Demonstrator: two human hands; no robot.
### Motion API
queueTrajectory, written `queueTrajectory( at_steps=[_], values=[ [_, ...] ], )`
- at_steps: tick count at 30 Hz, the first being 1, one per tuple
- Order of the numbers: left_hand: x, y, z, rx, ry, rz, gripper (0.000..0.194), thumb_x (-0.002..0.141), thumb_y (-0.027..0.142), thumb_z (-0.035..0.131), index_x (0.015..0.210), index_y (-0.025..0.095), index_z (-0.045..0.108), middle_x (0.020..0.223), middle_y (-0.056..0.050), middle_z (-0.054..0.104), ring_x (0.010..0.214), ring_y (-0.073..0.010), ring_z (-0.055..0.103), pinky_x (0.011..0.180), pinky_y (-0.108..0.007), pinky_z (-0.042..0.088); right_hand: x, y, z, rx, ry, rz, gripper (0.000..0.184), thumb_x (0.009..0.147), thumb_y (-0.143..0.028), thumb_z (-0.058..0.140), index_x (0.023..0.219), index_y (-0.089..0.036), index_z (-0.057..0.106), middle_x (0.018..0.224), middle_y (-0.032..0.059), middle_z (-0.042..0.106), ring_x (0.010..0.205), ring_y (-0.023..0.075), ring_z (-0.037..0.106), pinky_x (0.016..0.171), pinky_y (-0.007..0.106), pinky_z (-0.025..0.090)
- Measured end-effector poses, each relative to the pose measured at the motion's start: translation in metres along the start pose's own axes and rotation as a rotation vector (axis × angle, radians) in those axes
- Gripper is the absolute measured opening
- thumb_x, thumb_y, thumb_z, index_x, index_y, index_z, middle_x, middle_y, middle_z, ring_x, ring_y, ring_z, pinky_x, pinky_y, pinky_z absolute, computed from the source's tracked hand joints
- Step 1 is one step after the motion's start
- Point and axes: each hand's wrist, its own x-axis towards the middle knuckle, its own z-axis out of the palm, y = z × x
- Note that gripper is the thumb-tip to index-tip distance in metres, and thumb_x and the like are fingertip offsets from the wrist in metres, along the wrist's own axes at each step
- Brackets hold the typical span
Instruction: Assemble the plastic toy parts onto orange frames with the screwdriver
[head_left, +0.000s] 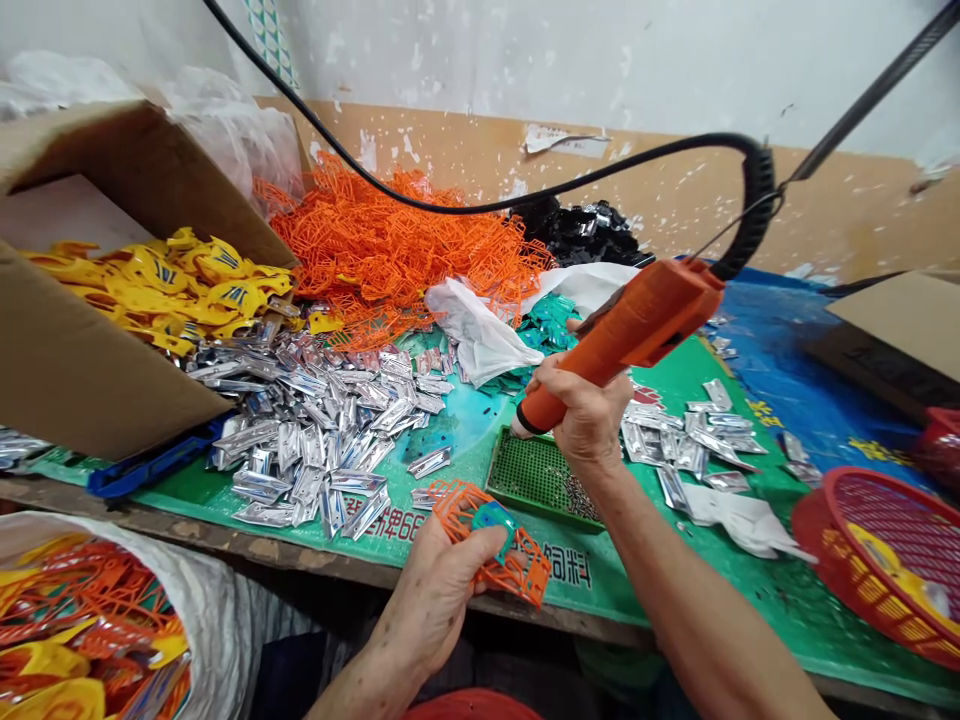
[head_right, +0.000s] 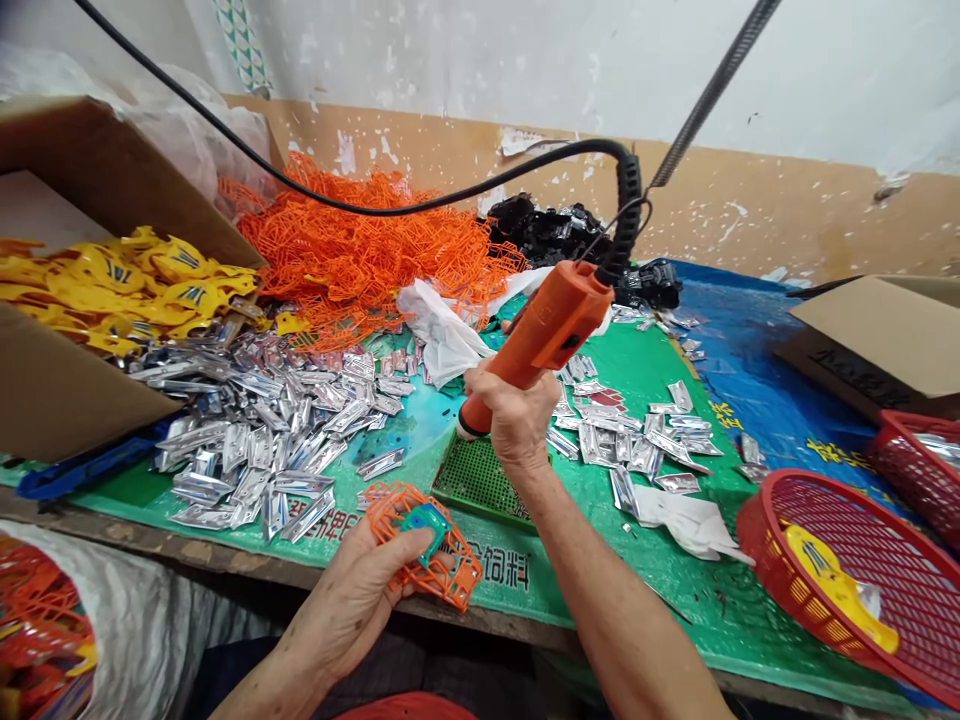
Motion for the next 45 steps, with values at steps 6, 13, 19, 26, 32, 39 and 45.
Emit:
queueTrajectory(
  at_steps=[6,13,19,26,32,39,45],
  values=[
    [0.001,-0.002,-0.002,-0.010,0.003,0.012,0.038,0.068,0.027,0.076,0.099,0.017,0.056,0.083,-0.003,0.068,0.070,-0.0205,0.068,0.065,-0.035,0.058,-0.003,-0.021,0.001,0.094,-0.005,0.018,0.028,0.060,-0.019,0.070,0.087,-0.018,0.064,0.059,-0.0052,0.059,0.049,0.0135,0.055,0.053,0.032,0.047],
    [0.001,-0.005,-0.004,-0.036,-0.007,0.043,0.034,0.068,0.026,0.077,0.094,0.017,0.058,0.081,-0.002,0.067,0.068,-0.0190,0.067,0.067,-0.034,0.057,-0.028,-0.068,-0.005,0.251,-0.100,0.068,0.035,0.061,-0.013,0.069,0.094,-0.025,0.064,0.061,-0.0044,0.058,0.054,0.0143,0.056,0.058,0.033,0.049],
    [0.002,-0.006,-0.002,-0.080,-0.015,0.061,0.032,0.065,0.023,0.080,0.090,0.017,0.061,0.071,0.002,0.060,0.065,-0.0136,0.061,0.066,-0.027,0.052,-0.055,-0.087,-0.011,0.358,-0.233,0.101,0.022,0.073,-0.016,0.071,0.090,-0.028,0.064,0.071,-0.0023,0.061,0.067,0.0134,0.057,0.071,0.033,0.052],
    [0.004,-0.006,-0.003,-0.091,-0.015,0.050,0.029,0.067,0.019,0.079,0.091,0.016,0.063,0.070,0.003,0.054,0.064,-0.0103,0.056,0.064,-0.021,0.049,-0.062,-0.082,-0.005,0.356,-0.270,0.128,0.046,0.072,-0.023,0.077,0.115,-0.028,0.060,0.072,-0.0021,0.060,0.066,0.0141,0.057,0.069,0.034,0.053],
    [0.005,-0.006,-0.001,-0.098,-0.006,0.037,0.033,0.065,0.021,0.080,0.092,0.017,0.062,0.071,0.003,0.056,0.064,-0.0128,0.059,0.063,-0.025,0.051,-0.063,-0.082,-0.006,0.313,-0.272,0.119,0.048,0.071,-0.025,0.077,0.116,-0.029,0.060,0.071,-0.0028,0.059,0.064,0.0148,0.056,0.069,0.037,0.052],
    [0.007,-0.009,-0.003,-0.093,-0.029,0.069,0.031,0.065,0.021,0.080,0.091,0.017,0.063,0.073,0.001,0.059,0.065,-0.0122,0.058,0.064,-0.023,0.048,-0.064,-0.079,-0.005,0.288,-0.289,0.105,0.049,0.073,-0.021,0.075,0.119,-0.029,0.058,0.071,-0.0035,0.061,0.065,0.0149,0.059,0.068,0.036,0.053],
    [0.008,-0.011,-0.004,-0.056,-0.016,0.095,0.031,0.063,0.021,0.080,0.089,0.016,0.065,0.070,0.001,0.060,0.062,-0.0126,0.057,0.063,-0.025,0.048,-0.065,-0.078,-0.003,0.276,-0.304,0.114,0.048,0.071,-0.015,0.073,0.115,-0.029,0.058,0.069,-0.0052,0.062,0.062,0.0131,0.059,0.066,0.033,0.053]
  ],
)
